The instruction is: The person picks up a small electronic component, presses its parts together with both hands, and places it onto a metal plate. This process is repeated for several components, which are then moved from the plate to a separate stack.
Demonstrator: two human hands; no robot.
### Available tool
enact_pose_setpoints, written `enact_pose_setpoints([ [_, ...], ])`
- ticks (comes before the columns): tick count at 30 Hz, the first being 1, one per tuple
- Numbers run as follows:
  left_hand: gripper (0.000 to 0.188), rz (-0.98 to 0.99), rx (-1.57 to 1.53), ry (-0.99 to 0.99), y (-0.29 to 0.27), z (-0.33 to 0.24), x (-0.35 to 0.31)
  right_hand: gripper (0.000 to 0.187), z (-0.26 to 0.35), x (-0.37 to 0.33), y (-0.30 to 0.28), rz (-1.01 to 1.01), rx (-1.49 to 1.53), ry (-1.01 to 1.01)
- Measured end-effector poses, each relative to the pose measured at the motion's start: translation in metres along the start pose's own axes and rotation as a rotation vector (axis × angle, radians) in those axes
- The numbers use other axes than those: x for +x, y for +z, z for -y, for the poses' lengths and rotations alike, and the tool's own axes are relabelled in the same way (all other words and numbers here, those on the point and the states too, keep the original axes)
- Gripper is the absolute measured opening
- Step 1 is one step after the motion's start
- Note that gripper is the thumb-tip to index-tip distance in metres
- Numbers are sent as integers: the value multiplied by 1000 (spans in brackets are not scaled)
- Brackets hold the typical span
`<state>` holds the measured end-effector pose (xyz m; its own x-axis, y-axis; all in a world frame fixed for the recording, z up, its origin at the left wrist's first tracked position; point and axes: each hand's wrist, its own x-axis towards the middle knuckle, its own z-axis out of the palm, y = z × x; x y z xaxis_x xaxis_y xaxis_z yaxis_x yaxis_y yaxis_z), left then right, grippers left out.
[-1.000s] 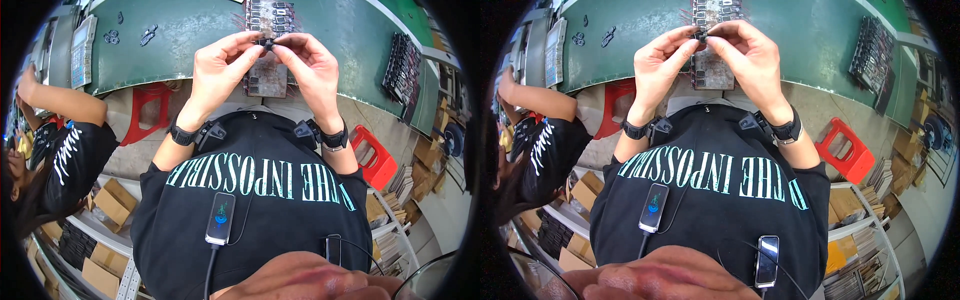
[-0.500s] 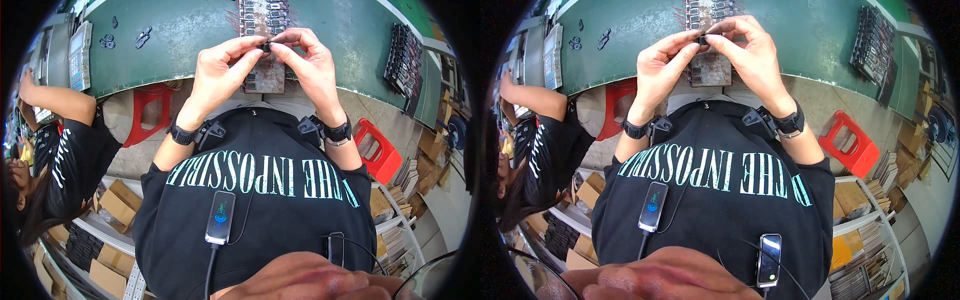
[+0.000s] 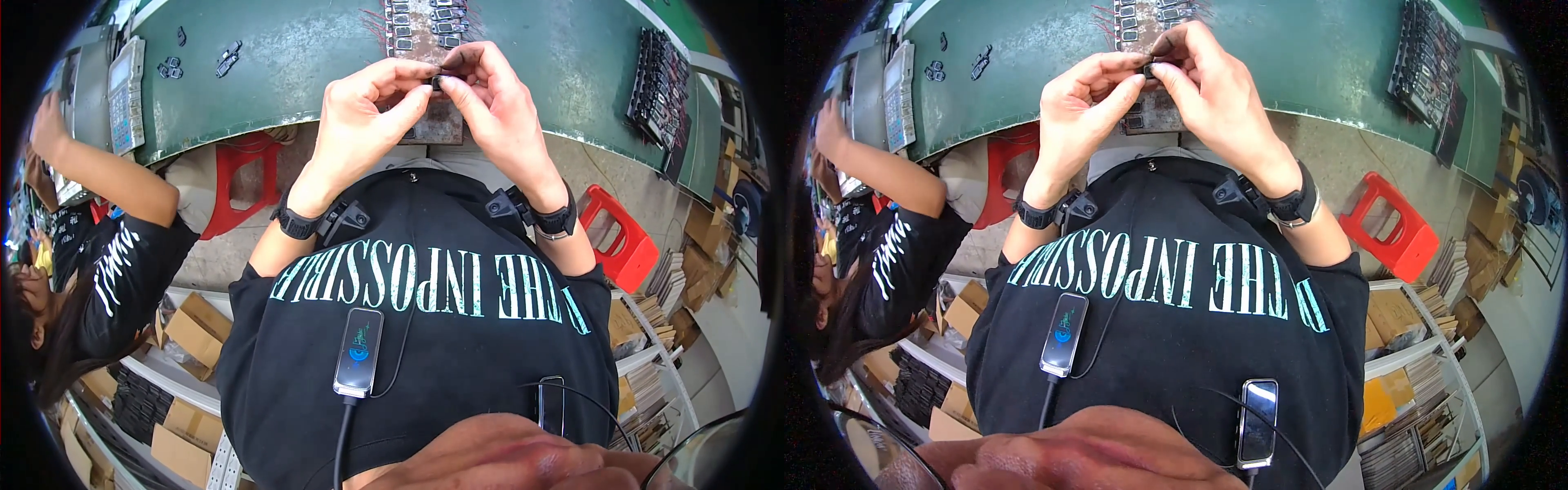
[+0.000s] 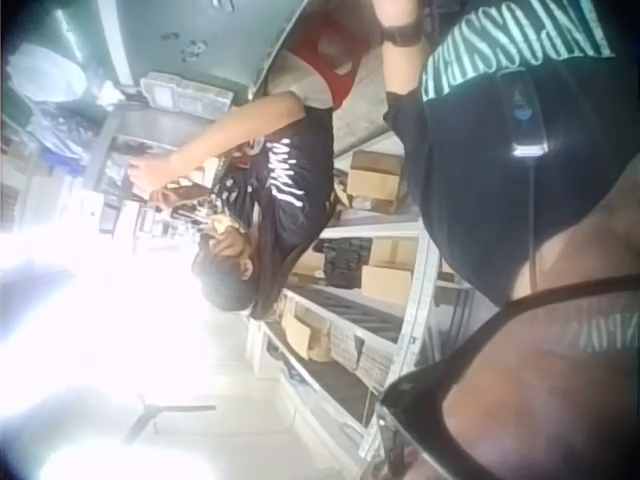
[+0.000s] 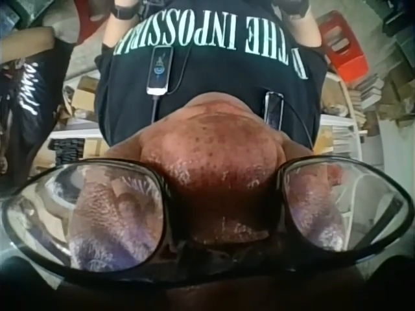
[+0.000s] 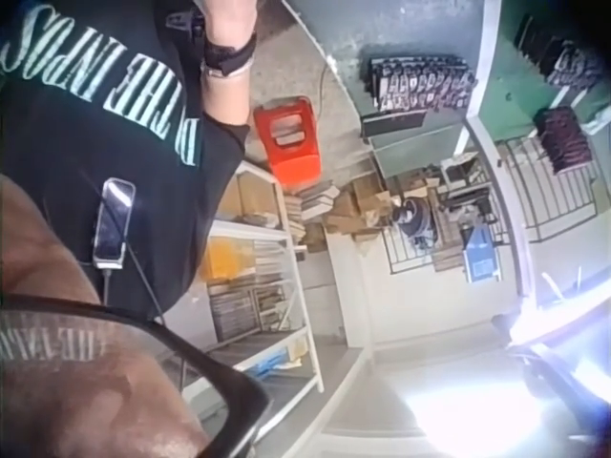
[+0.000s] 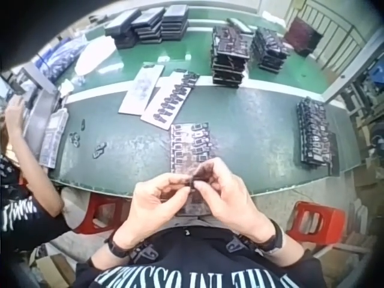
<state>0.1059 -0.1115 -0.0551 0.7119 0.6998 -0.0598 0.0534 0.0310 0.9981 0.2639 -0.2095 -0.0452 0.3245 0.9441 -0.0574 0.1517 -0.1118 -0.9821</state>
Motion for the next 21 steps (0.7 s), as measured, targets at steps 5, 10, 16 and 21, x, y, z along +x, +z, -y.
enact_pose_setpoints([
  [5, 17, 24, -46, -57, 1, 1, -1, 24, 1, -8, 1, -4, 8, 17],
  [10, 13, -5, -231, -104, 4, -9, -2, 25, 3, -13, 1, -39, 364, 65],
  [16, 19, 7, -5, 2, 1, -6, -7, 20, 5, -18, 6, -69, 351, 76],
  [21, 21, 23, 394, 103, 6, -11, -4, 15, -2, -17, 0, -130, -93, -29],
])
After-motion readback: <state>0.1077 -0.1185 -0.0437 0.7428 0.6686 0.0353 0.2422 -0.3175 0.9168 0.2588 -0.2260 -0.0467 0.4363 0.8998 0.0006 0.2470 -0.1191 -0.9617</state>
